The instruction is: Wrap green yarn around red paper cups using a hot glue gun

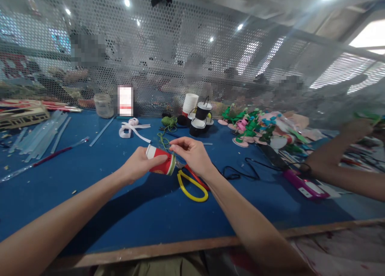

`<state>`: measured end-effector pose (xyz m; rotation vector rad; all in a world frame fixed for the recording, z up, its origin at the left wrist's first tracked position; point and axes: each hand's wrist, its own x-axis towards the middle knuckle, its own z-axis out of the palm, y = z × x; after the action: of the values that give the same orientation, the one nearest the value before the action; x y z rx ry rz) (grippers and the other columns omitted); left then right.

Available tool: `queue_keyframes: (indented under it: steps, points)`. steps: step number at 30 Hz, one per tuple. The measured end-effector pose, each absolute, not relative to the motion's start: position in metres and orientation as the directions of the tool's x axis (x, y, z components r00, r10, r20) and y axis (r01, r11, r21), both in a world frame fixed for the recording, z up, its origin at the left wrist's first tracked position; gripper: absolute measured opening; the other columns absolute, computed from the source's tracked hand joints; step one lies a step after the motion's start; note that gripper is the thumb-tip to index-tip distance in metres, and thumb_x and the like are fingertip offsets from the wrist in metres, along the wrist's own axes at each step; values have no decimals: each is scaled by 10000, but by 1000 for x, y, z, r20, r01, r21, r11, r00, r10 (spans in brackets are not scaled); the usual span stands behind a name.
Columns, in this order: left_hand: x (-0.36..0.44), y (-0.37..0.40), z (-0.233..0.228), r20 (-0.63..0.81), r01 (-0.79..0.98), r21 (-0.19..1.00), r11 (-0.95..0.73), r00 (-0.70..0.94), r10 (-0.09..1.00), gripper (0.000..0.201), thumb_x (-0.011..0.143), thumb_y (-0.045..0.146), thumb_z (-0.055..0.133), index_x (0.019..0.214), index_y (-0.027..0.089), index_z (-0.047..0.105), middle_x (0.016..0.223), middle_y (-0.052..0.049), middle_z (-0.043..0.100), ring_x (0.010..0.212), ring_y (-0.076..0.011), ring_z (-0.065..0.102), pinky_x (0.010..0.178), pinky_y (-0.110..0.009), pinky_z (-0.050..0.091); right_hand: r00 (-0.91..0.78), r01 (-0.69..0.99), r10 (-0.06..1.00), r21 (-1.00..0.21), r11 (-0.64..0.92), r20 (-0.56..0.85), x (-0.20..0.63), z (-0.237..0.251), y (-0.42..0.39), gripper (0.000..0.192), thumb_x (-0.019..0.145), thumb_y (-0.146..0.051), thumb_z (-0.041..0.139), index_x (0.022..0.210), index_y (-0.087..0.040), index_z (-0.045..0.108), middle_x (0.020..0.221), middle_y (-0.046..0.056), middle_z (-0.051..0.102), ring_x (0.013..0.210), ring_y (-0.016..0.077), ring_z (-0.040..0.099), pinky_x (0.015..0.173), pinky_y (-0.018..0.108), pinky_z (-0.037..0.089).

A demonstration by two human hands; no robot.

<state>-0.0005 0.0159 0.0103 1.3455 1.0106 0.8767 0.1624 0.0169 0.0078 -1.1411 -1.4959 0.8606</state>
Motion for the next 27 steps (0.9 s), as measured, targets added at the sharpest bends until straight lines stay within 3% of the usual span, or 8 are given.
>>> queue_keyframes:
  steps: [17,27]
  points:
    - [0,15,9,5,41,999,-21,358,934,189,547,305,693,536,138,607,508,8,590,459,-79,467,463,-199,403,-58,262,960,-923,281,276,162,0,18,119,676,-261,590,744,-174,634,700,16,653,665,133,596,651,270,456]
    - [-4,15,7,85,149,977,-151,380,921,214,599,332,646,533,135,596,481,17,549,445,-75,429,439,-193,366,-35,258,975,-941,219,217,160,1,17,156,663,-267,597,755,-149,639,695,30,643,637,129,574,622,264,438]
